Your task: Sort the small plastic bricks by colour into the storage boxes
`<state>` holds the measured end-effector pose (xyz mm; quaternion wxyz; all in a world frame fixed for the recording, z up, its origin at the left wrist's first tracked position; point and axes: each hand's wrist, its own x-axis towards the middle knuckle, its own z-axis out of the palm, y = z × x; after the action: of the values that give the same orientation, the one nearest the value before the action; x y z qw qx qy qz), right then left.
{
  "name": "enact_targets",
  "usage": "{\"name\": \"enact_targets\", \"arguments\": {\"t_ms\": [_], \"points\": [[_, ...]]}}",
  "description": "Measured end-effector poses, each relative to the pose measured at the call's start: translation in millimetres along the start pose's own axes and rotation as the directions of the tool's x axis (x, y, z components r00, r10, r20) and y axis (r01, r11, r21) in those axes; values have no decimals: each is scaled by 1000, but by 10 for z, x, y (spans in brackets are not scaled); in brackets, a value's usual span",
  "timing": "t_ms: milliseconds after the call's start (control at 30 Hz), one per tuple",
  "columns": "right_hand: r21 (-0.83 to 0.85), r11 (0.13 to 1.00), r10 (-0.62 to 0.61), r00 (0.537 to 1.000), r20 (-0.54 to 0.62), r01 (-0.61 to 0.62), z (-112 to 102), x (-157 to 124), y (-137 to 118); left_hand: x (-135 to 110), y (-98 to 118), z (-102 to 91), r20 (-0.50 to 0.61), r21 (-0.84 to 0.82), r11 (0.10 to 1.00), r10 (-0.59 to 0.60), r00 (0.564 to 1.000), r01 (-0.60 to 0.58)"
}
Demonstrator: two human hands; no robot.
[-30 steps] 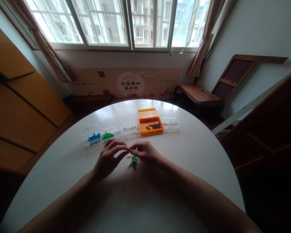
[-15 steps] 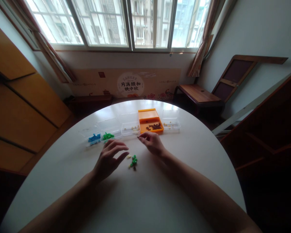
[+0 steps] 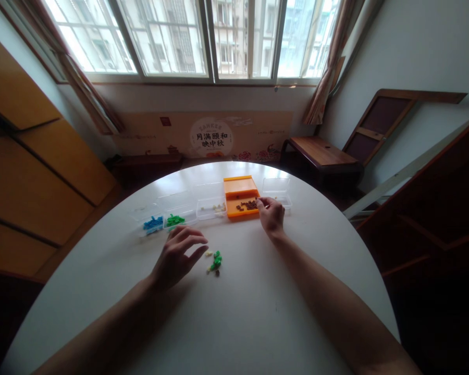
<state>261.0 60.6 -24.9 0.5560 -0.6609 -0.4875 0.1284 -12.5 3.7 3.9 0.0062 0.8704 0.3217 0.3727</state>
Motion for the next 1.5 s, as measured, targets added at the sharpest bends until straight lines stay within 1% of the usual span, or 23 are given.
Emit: {"name": "enact_targets", "arguments": {"t_ms": [100,233,367,467,567,667,800,933,1000,1100,1200,1300,1400,1500], "points": [[-5,1000,5,1000,9,-5,8,-13,12,-24,-8,11,28,-3,1000,-7,1000,7],[-6,1000,9,1000,28,-9,11,-22,9,-38,-26,16,99,-13,1000,-9,995,10],[11,1000,-4,999,49,3,11,-78,-24,-49,-20,-12,191,-87,996,6,982,11],[27,999,-43,996,79,41,13,-152,-70,-47,8,-51,296,-169,985,23,955,29],[25,995,-96,990,107,94,10,-228,-127,-25,59,-98,404,-234,972,69,912,30],[26,990,-142,981,132,140,12,-287,-170,4,123,-145,464,-243,969,85,882,35],[31,979,-206,966,154,204,29,-334,-174,31,174,-185,493,-201,980,86,866,17],[41,964,-267,949,165,264,46,-367,-155,41,168,-182,500,-159,987,98,861,-20],[55,957,-291,940,176,286,48,-389,-161,35,162,-170,487,-153,988,102,868,-30],[67,948,-317,926,204,310,46,-428,-192,12,154,-151,454,-159,987,83,887,-11],[68,938,-347,909,230,340,37,-457,-224,-11,111,-142,437,-159,987,70,897,1],[69,929,-370,896,245,365,29,-471,-235,-16,28,-155,422,-125,992,59,905,-7],[66,917,-397,880,261,394,26,-485,-234,-7,-48,-179,441,-80,997,44,897,-10],[71,904,-422,861,285,421,26,-513,-239,-1,-78,-194,462,-74,997,51,885,-19]]}}
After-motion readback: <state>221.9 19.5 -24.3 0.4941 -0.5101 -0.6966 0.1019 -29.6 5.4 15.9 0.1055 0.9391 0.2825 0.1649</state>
